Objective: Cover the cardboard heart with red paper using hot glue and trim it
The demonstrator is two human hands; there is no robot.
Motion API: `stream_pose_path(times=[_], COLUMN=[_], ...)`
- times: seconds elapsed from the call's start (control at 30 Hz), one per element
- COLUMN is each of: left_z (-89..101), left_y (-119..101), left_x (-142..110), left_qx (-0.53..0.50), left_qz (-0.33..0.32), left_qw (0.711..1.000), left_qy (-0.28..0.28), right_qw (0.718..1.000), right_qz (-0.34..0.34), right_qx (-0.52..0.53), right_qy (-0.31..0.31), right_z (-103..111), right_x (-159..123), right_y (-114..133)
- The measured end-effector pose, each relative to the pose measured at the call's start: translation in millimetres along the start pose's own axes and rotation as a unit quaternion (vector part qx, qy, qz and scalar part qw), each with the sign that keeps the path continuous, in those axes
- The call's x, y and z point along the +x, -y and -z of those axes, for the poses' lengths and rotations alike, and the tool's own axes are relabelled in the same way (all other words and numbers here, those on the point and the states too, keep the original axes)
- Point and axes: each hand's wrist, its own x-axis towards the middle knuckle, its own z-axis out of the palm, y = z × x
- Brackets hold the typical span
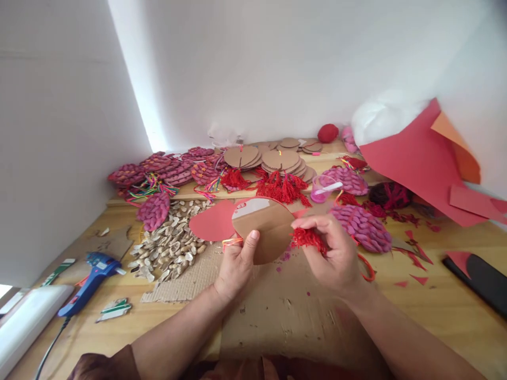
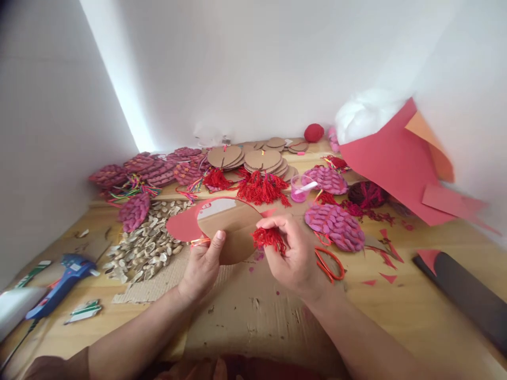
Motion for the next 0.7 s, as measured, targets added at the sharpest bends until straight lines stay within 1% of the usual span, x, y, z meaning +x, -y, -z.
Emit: stream_pose_path(times=[0.13, 0.23, 0.33, 0.4, 0.47, 0.53, 0.7], left_z=[-5.5, -7.7, -8.4, -8.7, -9.1, -9.8, -10.7], left_y=[1.1, -1.1, -7.3, -11.0, -12.6, -12.6, -14.4], left_x=[-1.6, -3.5, -4.7, -4.6, -4.0, -3.4, -3.5], left_qx=[-0.02, -0.012, -0.014, -0.013, -0.009, -0.009, 0.002], left_qz=[-0.007, 0.012, 0.001, -0.01, -0.004, 0.005, 0.02], left_qw=[0.999, 0.997, 0.991, 0.984, 0.979, 0.976, 0.973], left_qy=[0.043, 0.074, 0.13, 0.175, 0.204, 0.218, 0.231], right_qw=[0.992, 0.983, 0.976, 0.974, 0.971, 0.967, 0.956], right_qz=[0.041, 0.078, 0.102, 0.099, 0.092, 0.092, 0.11], right_qx=[-0.109, -0.14, -0.147, -0.148, -0.146, -0.139, -0.121], right_qy=[0.05, 0.092, 0.122, 0.142, 0.167, 0.193, 0.243], right_z=[-4.5, -11.3, -15.8, -16.6, -16.5, -16.3, -16.1], right_x=[-3.7, -5.3, -6.2, -6.6, -7.2, -7.6, -7.8], right_y=[0.0, 1.4, 3.6, 4.9, 6.0, 7.0, 10.0])
